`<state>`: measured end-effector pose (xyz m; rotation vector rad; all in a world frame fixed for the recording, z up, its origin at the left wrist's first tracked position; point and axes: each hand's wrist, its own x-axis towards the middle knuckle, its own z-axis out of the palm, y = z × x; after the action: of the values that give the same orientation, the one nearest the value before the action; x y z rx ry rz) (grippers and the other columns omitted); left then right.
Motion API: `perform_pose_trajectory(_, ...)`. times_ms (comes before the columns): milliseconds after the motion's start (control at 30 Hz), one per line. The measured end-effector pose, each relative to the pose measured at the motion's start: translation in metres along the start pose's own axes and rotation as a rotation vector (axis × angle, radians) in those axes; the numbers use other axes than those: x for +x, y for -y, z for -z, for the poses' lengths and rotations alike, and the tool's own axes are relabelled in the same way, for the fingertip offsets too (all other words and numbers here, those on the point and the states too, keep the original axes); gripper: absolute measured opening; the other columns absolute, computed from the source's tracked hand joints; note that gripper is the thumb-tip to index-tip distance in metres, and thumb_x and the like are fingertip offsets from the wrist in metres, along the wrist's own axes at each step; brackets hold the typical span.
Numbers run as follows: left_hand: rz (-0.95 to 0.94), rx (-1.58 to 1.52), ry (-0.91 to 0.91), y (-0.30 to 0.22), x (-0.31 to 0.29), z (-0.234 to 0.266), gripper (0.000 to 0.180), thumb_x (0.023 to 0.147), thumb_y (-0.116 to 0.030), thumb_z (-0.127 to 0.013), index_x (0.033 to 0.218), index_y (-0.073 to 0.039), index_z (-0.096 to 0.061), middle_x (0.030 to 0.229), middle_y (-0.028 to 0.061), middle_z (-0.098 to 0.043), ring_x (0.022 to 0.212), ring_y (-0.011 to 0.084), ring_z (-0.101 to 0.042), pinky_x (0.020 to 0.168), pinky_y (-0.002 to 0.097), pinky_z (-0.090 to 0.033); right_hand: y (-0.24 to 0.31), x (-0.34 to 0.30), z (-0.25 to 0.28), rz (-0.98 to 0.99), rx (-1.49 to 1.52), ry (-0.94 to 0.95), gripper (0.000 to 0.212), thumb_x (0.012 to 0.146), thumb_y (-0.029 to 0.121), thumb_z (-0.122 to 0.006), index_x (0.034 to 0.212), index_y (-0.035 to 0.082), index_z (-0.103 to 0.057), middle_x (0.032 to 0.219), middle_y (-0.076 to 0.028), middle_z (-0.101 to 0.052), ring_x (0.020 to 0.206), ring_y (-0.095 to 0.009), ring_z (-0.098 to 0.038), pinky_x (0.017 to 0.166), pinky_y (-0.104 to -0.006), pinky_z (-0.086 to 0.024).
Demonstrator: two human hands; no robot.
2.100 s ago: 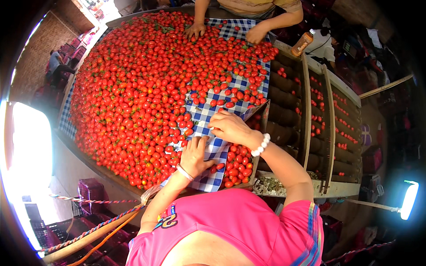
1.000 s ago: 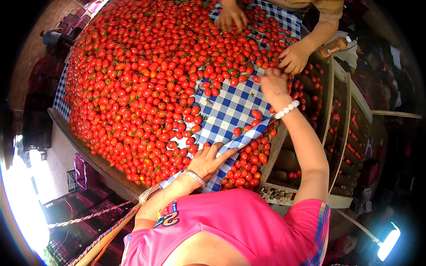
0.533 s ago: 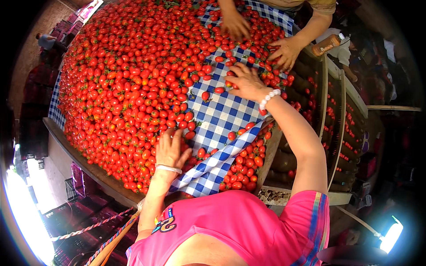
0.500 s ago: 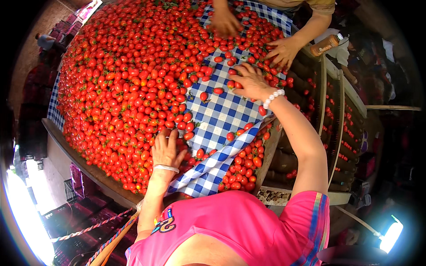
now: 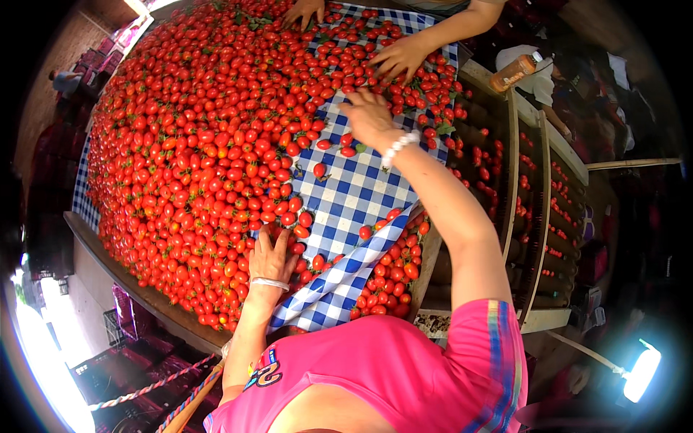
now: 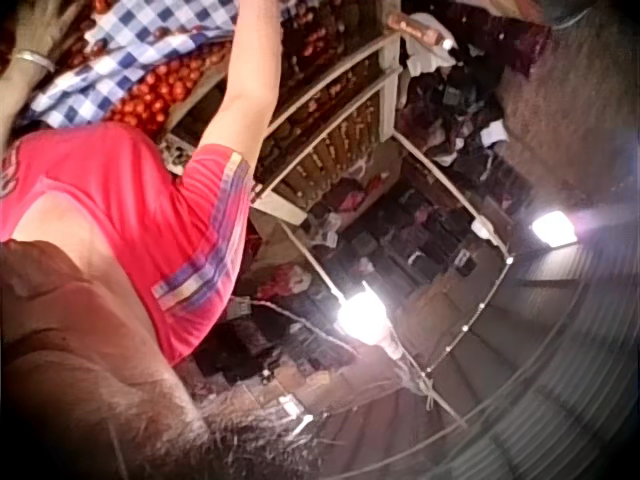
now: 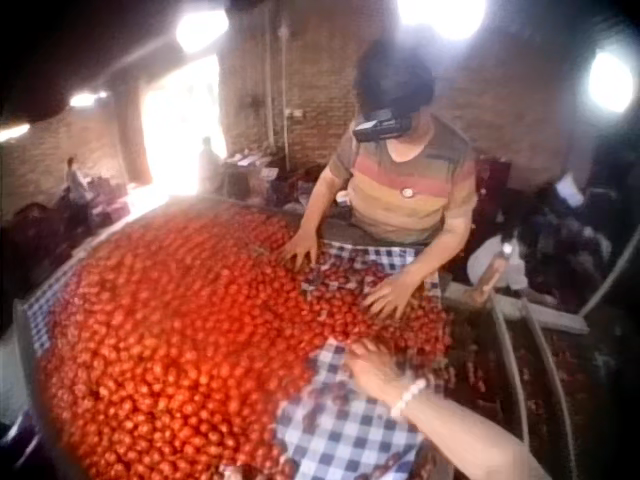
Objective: The person sorts tomatoes on a table, picking them from a large pile and placing them into partitioned sections or onto a conveyor while another person assists.
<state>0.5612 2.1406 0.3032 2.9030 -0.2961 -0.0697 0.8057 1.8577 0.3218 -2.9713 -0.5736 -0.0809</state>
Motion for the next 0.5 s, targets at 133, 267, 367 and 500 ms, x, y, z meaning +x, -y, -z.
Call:
perform_pose_trajectory(133, -0.049, -0.098, -0.003, -0.002, 0.005, 0.010, 0.059, 0.076, -0.026, -0.079, 0.130, -0.013, -0.058, 0.137, 0.0206, -0.044, 0.116, 0.0384, -0.054, 0.087, 0.0464, -0.050, -0.006, 0.021, -0.035, -0.080, -0.025, -0.149, 0.040, 0.089, 0.014, -0.056, 0.128, 0.017, -0.063, 0.148, -0.013, -0.043, 0.143, -0.035, -0.030, 0.115, -0.0568, -0.024)
perform_pose_trajectory(267, -0.069, -0.122, -0.006, -0.001, 0.005, 0.009, 0.057, 0.079, -0.028, -0.076, 0.131, -0.014, -0.057, 0.139, 0.0193, -0.043, 0.117, 0.0384, -0.053, 0.091, 0.0488, -0.047, -0.072, 0.001, -0.047, -0.130, -0.124, -0.245, 0.032, 0.089, 0.027, -0.057, 0.118, 0.019, -0.066, 0.133, -0.008, -0.051, 0.131, -0.033, -0.041, 0.107, -0.0533, -0.033)
perform_pose_trajectory(367, -0.094, -0.118, -0.036, 0.000, 0.005, 0.004, 0.056, 0.079, -0.028, -0.076, 0.130, -0.013, -0.058, 0.137, 0.0188, -0.044, 0.113, 0.0376, -0.056, 0.086, 0.0468, -0.051, -0.115, -0.033, -0.041, -0.232, -0.030, -0.143, 0.033, 0.089, 0.026, -0.057, 0.120, 0.019, -0.064, 0.133, -0.004, -0.051, 0.132, -0.030, -0.041, 0.105, -0.0548, -0.037)
perform_pose_trajectory(500, -0.110, -0.264, 0.045, -0.002, 0.003, 0.002, 0.051, 0.082, -0.025, -0.074, 0.128, -0.010, -0.058, 0.134, 0.0197, -0.046, 0.114, 0.0390, -0.055, 0.089, 0.0453, -0.051, -0.142, -0.066, -0.013, -0.640, -0.104, 0.002, 0.035, 0.087, 0.018, -0.059, 0.121, 0.017, -0.064, 0.129, -0.008, -0.056, 0.127, -0.034, -0.046, 0.103, -0.0475, -0.042)
